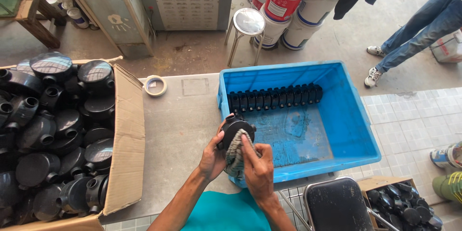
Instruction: The person wipes a black plastic part with a cloth, rotating it to clean multiple sides. The part is held over a blue bin containing similar items, and the person continues wiping until the end of the clip.
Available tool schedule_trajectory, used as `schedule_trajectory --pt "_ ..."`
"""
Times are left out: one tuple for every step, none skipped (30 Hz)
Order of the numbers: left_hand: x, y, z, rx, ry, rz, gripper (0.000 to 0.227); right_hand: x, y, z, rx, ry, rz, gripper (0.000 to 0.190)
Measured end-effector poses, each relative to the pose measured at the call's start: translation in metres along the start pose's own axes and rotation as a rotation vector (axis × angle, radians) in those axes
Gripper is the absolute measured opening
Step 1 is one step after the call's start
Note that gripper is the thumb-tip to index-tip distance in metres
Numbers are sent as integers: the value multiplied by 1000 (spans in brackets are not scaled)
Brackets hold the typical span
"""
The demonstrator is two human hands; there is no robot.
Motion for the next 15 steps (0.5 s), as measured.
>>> schedule_trajectory --pt "-1 1 0 1 -6 1 64 2 1 4 1 5 3 40" --pt "0 4 -2 -37 9 36 62 1 2 8 -10 -22 18 38" --pt "1 8 -3 -74 25 70 60 1 4 11 -22 -50 32 36" --pt "3 9 -4 -74 20 71 60 4 4 14 -21 -46 35 36" --pt "4 11 -4 -79 16 54 58 8 4 17 -13 -33 48 36" --pt "6 11 -3 -81 14 37 56 11 4 21 -9 -19 61 35" --pt "7 11 -2 -78 10 39 56 13 3 22 -11 -16 63 35" --pt "7 11 -2 -69 -8 22 55 16 1 21 7 19 48 36" --pt "8 10 -1 -60 -27 4 54 20 0 20 25 53 32 38" --pt "8 10 0 -59 -32 4 54 21 -1 18 25 58 34 38" --pt "7 12 2 -73 -51 -2 54 23 -3 17 44 83 12 39" --pt "6 13 4 -89 -69 -7 53 25 -5 15 64 108 -9 41" --pt "3 6 2 -88 -75 -7 53 21 -4 9 64 113 -7 41" --pt "0 0 1 -78 -68 6 56 16 -5 5 70 94 -17 48" --pt "-4 -6 0 -68 -62 20 58 11 -6 2 76 75 -27 57"
Point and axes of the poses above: each hand's wrist, its own z-axis towards the middle knuckle, its own y-axis out of the back of the hand, x = y × z, the point moved 5 cm from there along z, towards the middle knuckle, and after that the axes turned 15 degrees about -y, right-handed, at the moved point
